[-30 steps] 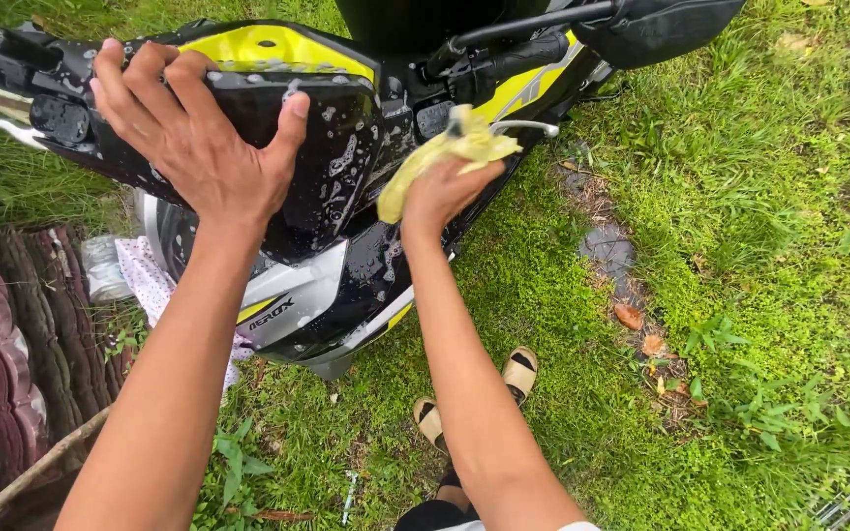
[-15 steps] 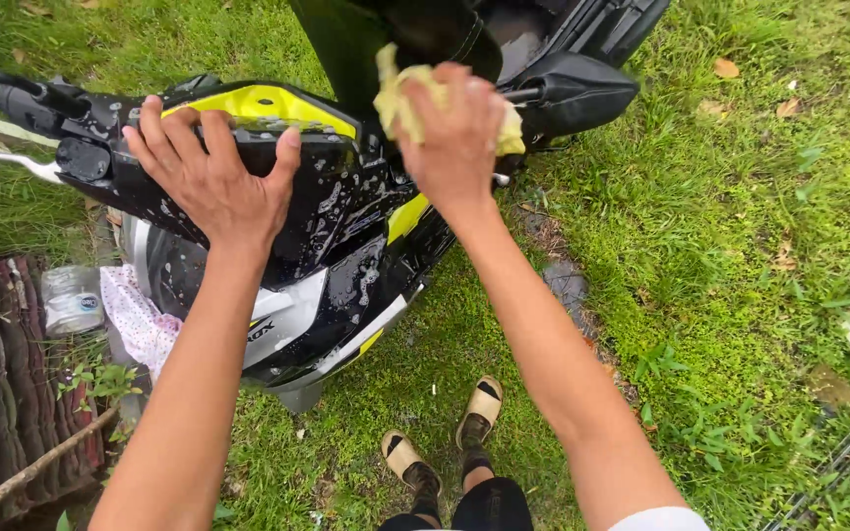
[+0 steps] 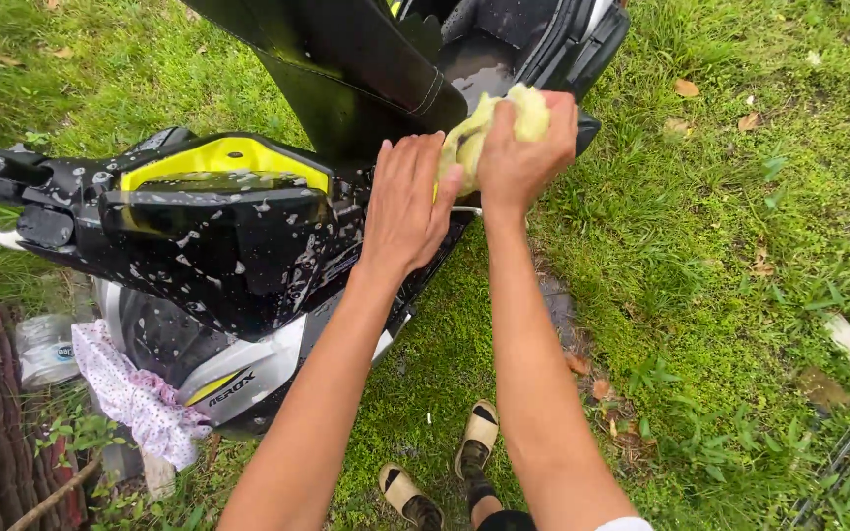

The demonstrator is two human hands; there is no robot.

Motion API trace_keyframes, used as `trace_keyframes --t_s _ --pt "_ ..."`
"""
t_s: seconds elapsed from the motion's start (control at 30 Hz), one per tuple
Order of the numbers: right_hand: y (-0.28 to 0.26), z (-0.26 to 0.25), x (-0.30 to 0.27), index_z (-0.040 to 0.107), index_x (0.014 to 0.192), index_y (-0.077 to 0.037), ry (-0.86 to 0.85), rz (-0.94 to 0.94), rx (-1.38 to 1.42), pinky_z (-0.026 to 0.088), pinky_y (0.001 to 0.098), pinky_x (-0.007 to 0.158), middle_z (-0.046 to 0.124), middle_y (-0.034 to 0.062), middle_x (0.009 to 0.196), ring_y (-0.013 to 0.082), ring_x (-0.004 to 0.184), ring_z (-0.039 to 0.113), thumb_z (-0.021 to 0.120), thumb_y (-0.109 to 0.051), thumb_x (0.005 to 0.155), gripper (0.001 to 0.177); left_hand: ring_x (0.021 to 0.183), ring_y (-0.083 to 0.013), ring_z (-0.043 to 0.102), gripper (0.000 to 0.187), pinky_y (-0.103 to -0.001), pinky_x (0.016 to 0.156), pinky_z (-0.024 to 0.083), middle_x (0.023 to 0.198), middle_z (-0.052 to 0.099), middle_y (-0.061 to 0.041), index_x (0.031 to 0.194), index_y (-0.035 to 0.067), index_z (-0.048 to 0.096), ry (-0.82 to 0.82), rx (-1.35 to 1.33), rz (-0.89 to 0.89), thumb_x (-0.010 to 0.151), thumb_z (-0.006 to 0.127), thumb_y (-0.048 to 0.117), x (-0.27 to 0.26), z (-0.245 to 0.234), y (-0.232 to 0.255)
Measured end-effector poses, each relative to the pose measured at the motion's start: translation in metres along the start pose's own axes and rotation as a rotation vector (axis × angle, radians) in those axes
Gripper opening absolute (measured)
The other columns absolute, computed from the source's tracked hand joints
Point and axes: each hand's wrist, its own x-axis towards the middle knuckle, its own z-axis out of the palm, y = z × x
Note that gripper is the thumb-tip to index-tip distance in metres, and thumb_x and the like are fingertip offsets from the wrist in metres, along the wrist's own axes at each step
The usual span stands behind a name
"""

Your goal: Washing an outdoor scooter using a sponge, soap, and water.

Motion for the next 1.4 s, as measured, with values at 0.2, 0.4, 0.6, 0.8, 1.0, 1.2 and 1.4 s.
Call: trace_keyframes --t_s 0.2,0.4,0.6,0.8,1.0,1.2,1.4 --pt "0.009 0.004 0.015 0.066 0.097 -0.007 -0.271 -0.303 -0.070 0.043 0.0414 0.071 0.051 0.0139 0.099 0.0314 0.090 0.047 0.073 -0.002 0.076 0.022 0.077 -0.0365 0.052 0.057 -0.046 0.076 0.039 0.079 0.055 -0.015 0.079 0.007 0.050 -0.025 -0.188 -0.139 0.109 0.020 0.045 0.025 -0.006 -0.008" --pt "0.070 -0.003 0.053 0.067 0.086 -0.010 0.001 0.265 0.072 0.061 0.0224 0.052 0.071 0.0044 0.081 0.0128 0.064 0.070 0.071 0.010 0.077 0.022 0.053 -0.0354 0.043 0.070 -0.047 0.059 0.034 0.052 0.039 -0.010 0.061 0.011 0.029 -0.086 -0.008 -0.468 0.099 0.011 0.067 0.044 0.025 -0.019" --pt "0.028 -0.026 0.000 0.065 0.097 -0.007 -0.293 -0.471 -0.239 0.046 0.0459 0.081 0.065 0.0172 0.108 0.0337 0.101 0.058 0.073 -0.023 0.091 0.018 0.058 -0.0536 0.059 0.080 -0.058 0.049 0.037 0.062 0.064 -0.022 0.069 0.009 0.072 0.066 0.130 -0.423 0.102 0.021 0.060 0.040 0.046 -0.031" --pt "0.146 -0.025 0.061 0.065 0.084 -0.009 -0.081 0.308 -0.113 0.042 0.0200 0.035 0.067 -0.0003 0.066 0.0068 0.046 0.058 0.076 -0.005 0.084 0.013 0.041 -0.0404 0.045 0.067 -0.050 0.044 0.025 0.047 0.046 -0.013 0.053 0.008 0.043 0.187 0.266 -0.277 0.107 0.035 0.046 0.032 0.062 -0.045" --pt "0.120 -0.029 0.020 0.061 0.080 -0.014 -0.107 -0.123 -0.074 0.040 0.0297 0.060 0.048 0.0003 0.073 0.0174 0.062 0.050 0.063 -0.003 0.087 0.012 0.043 -0.0281 0.060 0.057 -0.038 0.046 0.048 0.040 0.046 -0.003 0.045 0.018 0.047 0.315 0.263 -0.203 0.099 0.051 0.034 0.039 0.056 -0.043" --pt "0.124 -0.030 0.020 0.066 0.083 -0.010 0.035 0.340 -0.065 0.044 0.0242 0.043 0.066 0.0034 0.077 0.0095 0.055 0.057 0.066 -0.007 0.087 0.005 0.035 -0.0246 0.041 0.053 -0.041 0.038 0.020 0.042 0.038 -0.002 0.047 0.013 0.039 0.492 0.390 -0.091 0.095 0.058 0.024 0.034 0.081 -0.056" --pt "0.107 -0.022 0.061 0.070 0.081 -0.005 -0.190 0.104 0.111 0.044 0.0252 0.037 0.065 0.0066 0.069 0.0130 0.051 0.058 0.064 -0.014 0.087 0.013 0.035 -0.0245 0.037 0.055 -0.041 0.040 0.020 0.043 0.036 -0.001 0.047 0.012 0.037 0.461 0.381 -0.056 0.097 0.058 0.022 0.036 0.081 -0.063"
